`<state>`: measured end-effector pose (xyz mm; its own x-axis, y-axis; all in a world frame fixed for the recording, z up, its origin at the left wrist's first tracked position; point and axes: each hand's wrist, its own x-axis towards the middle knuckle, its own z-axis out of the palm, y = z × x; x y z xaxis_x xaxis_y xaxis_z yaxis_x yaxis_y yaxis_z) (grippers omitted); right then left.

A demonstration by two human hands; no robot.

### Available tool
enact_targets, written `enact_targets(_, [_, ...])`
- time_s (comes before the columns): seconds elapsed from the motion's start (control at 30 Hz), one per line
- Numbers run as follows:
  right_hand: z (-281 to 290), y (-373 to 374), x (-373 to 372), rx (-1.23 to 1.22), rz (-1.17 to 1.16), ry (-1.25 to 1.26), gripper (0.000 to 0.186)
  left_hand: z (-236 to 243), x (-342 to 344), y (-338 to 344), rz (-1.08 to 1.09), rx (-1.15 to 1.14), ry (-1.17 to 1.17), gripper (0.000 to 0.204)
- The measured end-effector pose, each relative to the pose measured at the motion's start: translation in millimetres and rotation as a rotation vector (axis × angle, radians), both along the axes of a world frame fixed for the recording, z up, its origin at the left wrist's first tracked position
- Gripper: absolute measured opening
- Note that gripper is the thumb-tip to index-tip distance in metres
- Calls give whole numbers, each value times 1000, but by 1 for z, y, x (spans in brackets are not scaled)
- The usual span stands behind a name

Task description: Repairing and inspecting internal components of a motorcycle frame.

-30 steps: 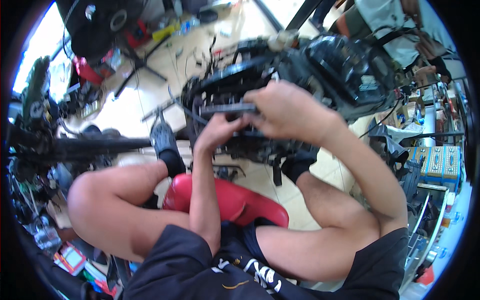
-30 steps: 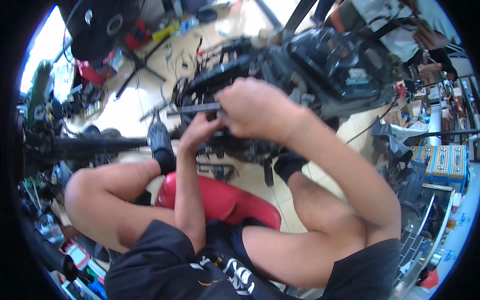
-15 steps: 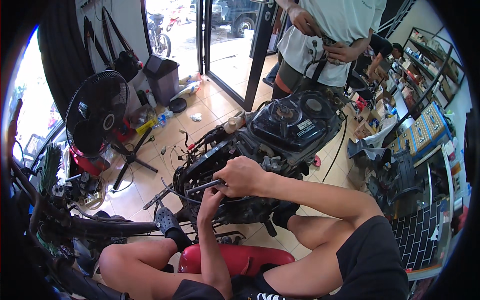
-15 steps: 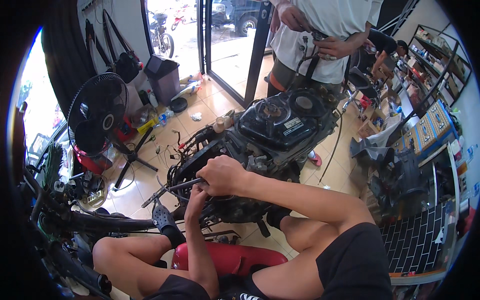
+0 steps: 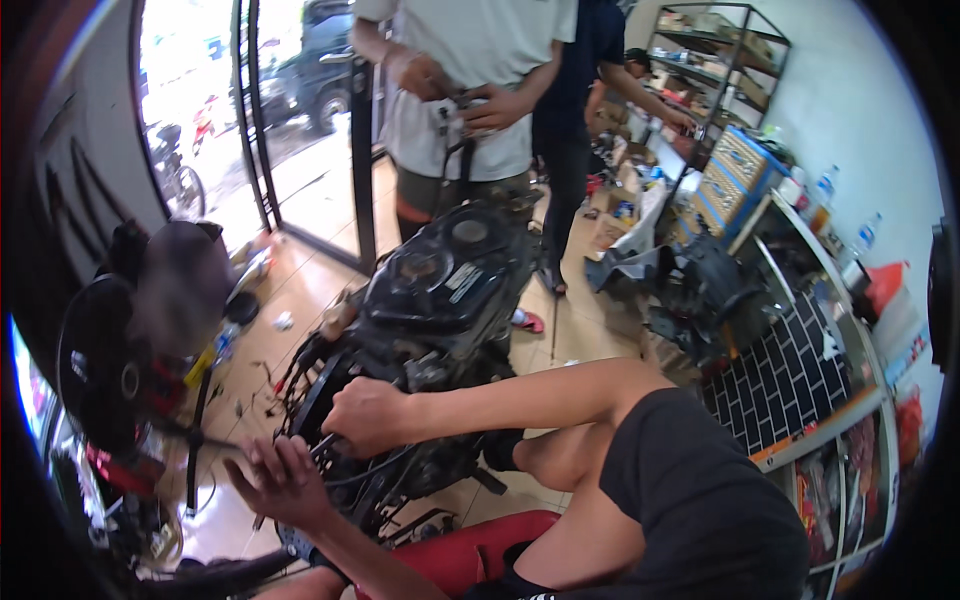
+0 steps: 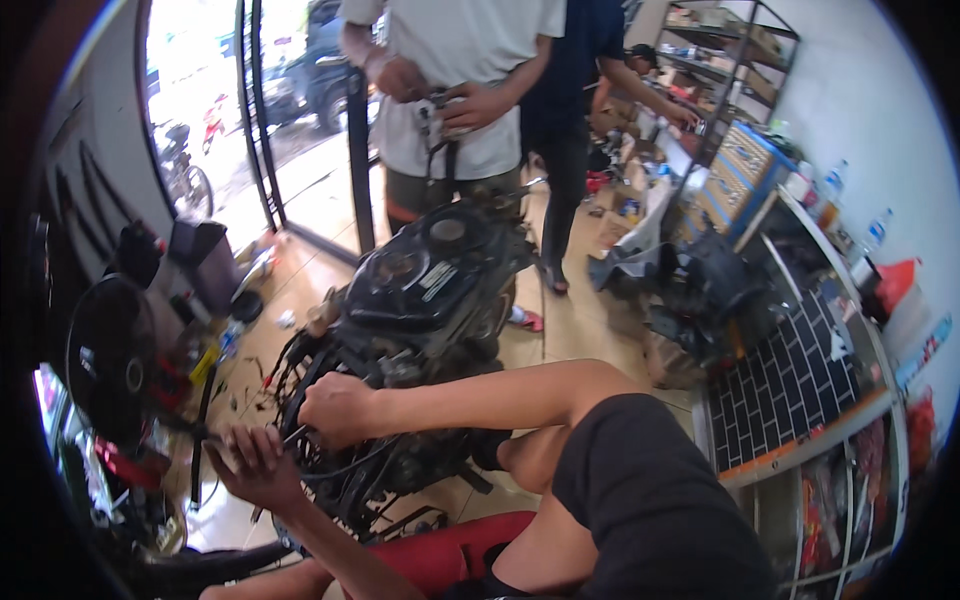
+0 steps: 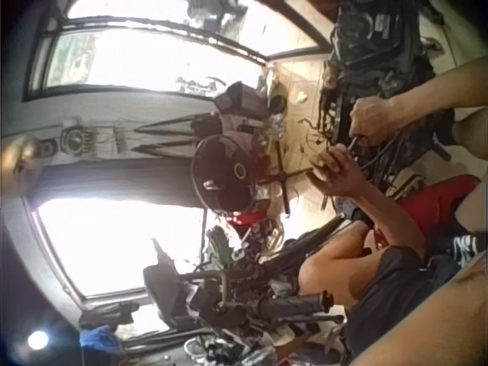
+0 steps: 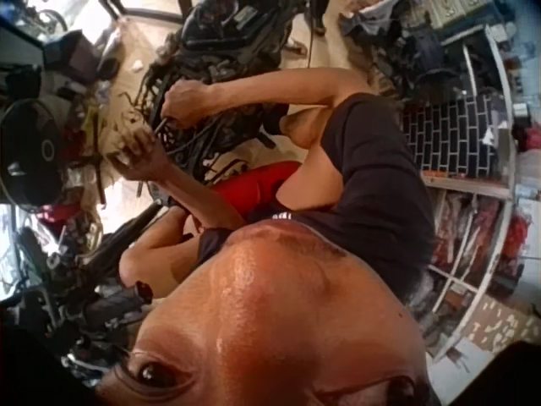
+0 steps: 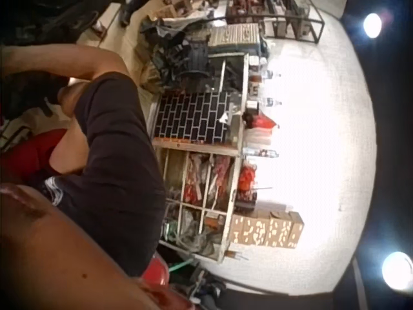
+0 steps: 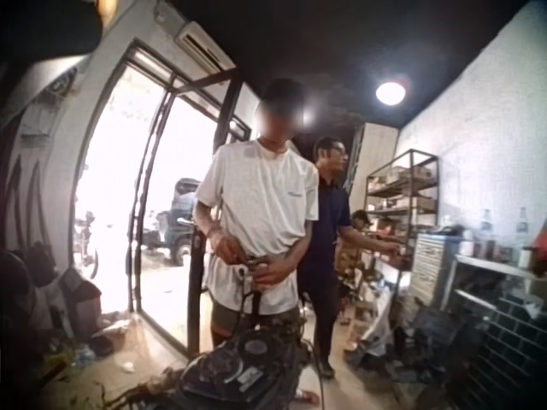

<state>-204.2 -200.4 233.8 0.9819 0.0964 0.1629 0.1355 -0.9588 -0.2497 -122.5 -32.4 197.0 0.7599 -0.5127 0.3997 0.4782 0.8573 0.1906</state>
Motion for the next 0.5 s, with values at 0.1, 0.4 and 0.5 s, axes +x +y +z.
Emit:
enact_targets(0.1, [-2, 2, -2, -53, -7, -2, 23, 2, -10, -2, 78, 52, 51, 40])
enact_targets(0.4, [-19, -6, 2, -125, 43, -75, 29, 2, -31, -8, 300, 164, 205, 33])
enact_targets(0.5, [-24, -11, 5, -145, 85, -132, 30, 1, -41, -12, 363, 194, 173, 32])
